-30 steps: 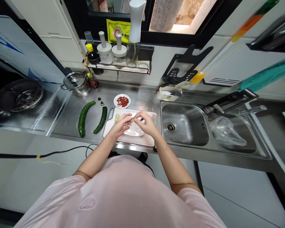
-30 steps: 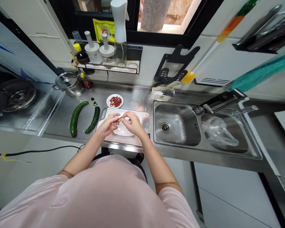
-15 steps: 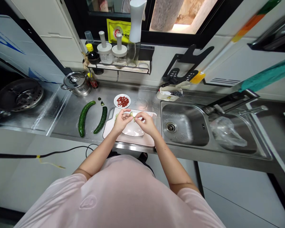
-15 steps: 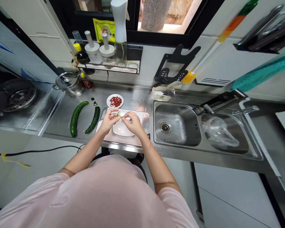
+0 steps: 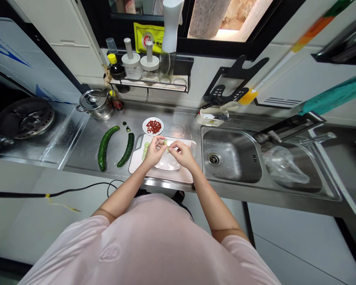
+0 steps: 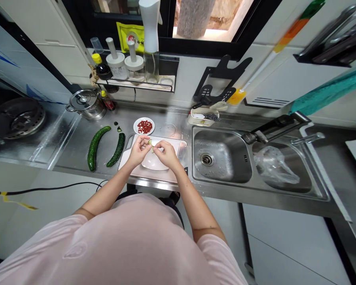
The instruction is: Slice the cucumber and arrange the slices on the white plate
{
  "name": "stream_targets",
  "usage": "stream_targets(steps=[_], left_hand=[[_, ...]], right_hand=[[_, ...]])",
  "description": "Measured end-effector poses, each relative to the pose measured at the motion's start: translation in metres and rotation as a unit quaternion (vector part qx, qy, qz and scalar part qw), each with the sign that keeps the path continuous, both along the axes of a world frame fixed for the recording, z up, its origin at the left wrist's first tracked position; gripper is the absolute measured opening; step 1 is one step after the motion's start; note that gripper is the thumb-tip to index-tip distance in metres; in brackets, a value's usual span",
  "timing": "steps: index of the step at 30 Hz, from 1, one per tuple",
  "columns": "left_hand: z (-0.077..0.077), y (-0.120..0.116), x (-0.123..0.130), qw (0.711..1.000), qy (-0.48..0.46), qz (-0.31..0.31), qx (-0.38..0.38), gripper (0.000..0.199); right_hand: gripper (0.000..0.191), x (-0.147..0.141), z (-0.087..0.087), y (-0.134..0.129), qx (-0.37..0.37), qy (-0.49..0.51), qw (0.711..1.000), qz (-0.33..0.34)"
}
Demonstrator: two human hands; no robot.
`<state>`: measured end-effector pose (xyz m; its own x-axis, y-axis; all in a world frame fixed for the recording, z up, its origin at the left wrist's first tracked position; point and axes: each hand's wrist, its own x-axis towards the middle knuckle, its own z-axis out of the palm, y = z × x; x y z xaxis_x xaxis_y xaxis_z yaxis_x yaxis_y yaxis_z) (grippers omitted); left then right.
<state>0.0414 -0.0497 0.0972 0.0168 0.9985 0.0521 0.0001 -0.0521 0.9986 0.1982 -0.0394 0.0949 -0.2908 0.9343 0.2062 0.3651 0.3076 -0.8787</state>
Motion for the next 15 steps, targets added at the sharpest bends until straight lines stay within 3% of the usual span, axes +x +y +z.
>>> stream_targets(steps=[8,15], left_hand=[[-0.023,0.011,0.001,0.999,0.047,0.012,-0.009,0.04],[-0.076,0.033,0.005,0.994,0.073,0.019,-0.077,0.039]], right_hand=[[0.017,0.003,-0.026,0.008,-0.047,-0.026,0.998,-0.026],[0.016,0.001,-0.069,0.023,-0.142,-0.102,0.983,-0.054]])
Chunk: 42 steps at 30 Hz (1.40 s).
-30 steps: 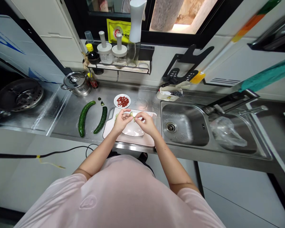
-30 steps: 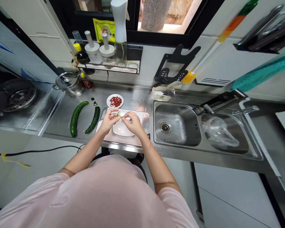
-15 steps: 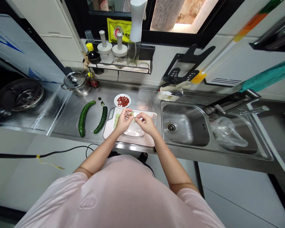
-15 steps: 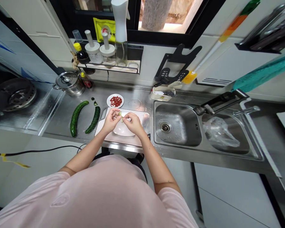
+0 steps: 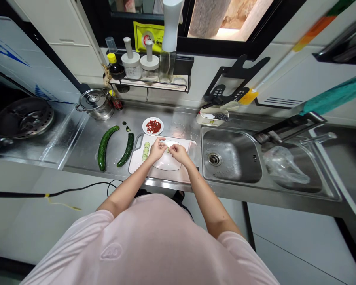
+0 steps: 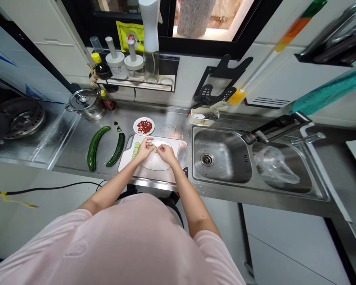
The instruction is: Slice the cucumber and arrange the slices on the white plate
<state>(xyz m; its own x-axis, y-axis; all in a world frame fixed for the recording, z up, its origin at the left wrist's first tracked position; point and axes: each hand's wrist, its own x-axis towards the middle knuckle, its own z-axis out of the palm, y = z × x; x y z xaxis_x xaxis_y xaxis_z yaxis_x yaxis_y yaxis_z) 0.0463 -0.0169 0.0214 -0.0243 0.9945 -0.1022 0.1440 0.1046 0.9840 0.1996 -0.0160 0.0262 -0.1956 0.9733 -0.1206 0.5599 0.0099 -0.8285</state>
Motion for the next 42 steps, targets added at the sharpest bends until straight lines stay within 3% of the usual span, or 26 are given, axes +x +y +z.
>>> stream_targets(steps=[5,12,24,34,42], left_hand=[[-0.03,0.015,0.003,0.997,0.062,0.005,-0.04,0.036],[-0.044,0.031,0.006,0.986,0.16,-0.002,-0.053,0.034],[-0.043,0.039,0.005,0.957,0.285,-0.053,-0.003,0.034],[-0.031,0.035,0.005,0.893,0.433,-0.121,0.015,0.034],[-0.035,0.032,0.002,0.88,0.454,-0.132,0.031,0.03]], right_hand=[[0.014,-0.004,-0.031,0.014,-0.047,-0.071,0.996,-0.026],[0.019,-0.01,-0.047,0.025,-0.077,-0.152,0.984,-0.057],[0.025,-0.02,-0.048,0.031,-0.128,-0.209,0.965,-0.09],[0.029,-0.023,-0.048,0.028,-0.103,-0.261,0.956,-0.082],[0.029,-0.023,-0.049,0.021,-0.086,-0.274,0.955,-0.072]])
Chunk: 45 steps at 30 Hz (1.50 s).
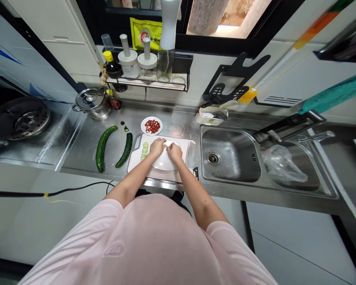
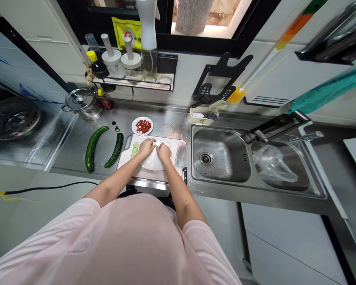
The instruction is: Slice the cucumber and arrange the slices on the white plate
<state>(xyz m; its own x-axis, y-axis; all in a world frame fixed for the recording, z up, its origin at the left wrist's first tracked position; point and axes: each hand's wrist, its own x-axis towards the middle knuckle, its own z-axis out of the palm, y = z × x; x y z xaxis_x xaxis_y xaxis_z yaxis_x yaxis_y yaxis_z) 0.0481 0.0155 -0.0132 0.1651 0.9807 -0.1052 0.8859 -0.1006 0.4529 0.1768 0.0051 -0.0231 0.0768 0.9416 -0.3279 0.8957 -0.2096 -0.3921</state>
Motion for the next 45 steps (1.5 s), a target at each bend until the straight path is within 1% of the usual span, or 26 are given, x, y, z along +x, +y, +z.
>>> stream_targets(steps=[6,19,32,39,42,45], left_hand=[[-0.003,0.001,0.001,1.0,0.003,0.013,0.003,0.03],[-0.001,0.002,0.004,0.999,0.002,0.034,-0.003,0.029],[0.0,0.002,0.003,0.999,0.0,0.034,0.005,0.029],[0.005,0.0,0.004,0.999,-0.005,0.038,-0.01,0.03],[0.006,-0.001,0.004,0.999,-0.007,0.04,-0.014,0.031],[0.006,-0.002,0.003,0.999,-0.011,0.035,-0.005,0.03]], right_hand=[[0.03,-0.001,0.002,0.0,0.0,-0.014,1.0,0.004],[0.032,-0.002,0.002,-0.002,0.007,-0.01,1.0,0.002],[0.028,-0.003,0.005,-0.003,0.005,-0.019,1.0,0.012],[0.031,-0.003,0.008,-0.005,0.0,-0.023,1.0,0.011],[0.034,-0.004,0.01,-0.008,0.016,-0.024,0.999,0.022],[0.034,-0.006,0.011,-0.01,0.031,-0.032,0.998,0.048]])
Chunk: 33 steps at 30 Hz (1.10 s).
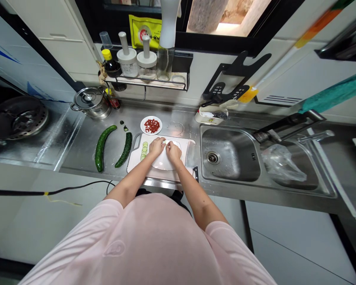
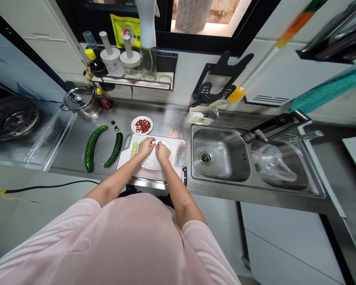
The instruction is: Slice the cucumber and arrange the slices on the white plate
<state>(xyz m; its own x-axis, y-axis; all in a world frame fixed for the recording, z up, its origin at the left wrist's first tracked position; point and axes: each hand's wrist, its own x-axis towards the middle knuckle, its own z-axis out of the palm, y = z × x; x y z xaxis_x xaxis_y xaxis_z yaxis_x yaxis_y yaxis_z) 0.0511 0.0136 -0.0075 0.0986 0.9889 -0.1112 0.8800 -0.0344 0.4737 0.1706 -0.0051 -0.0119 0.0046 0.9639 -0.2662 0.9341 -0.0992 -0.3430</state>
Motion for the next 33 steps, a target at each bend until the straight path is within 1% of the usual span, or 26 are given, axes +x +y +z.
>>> stream_targets(steps=[5,13,18,24,29,33], left_hand=[[-0.001,-0.001,0.0,1.0,0.007,0.002,-0.001,0.029],[0.0,0.0,0.002,1.0,0.017,0.005,-0.002,0.028],[0.0,-0.001,0.002,1.0,0.017,0.005,-0.002,0.029],[-0.002,-0.002,0.002,1.0,0.017,0.007,0.0,0.03],[-0.001,-0.002,0.002,1.0,0.018,0.002,0.005,0.029],[0.001,-0.002,0.003,1.0,0.023,0.005,-0.003,0.029]], right_hand=[[0.037,-0.002,0.0,-0.002,0.01,-0.023,0.999,0.039],[0.042,-0.001,0.001,-0.003,-0.005,-0.063,0.996,0.067],[0.042,0.0,-0.001,-0.006,0.011,-0.084,0.992,0.099],[0.041,0.0,-0.003,-0.007,0.019,-0.098,0.989,0.108],[0.041,0.001,-0.003,-0.01,0.039,-0.094,0.99,0.099],[0.04,0.002,0.0,-0.013,0.03,-0.092,0.99,0.104]])
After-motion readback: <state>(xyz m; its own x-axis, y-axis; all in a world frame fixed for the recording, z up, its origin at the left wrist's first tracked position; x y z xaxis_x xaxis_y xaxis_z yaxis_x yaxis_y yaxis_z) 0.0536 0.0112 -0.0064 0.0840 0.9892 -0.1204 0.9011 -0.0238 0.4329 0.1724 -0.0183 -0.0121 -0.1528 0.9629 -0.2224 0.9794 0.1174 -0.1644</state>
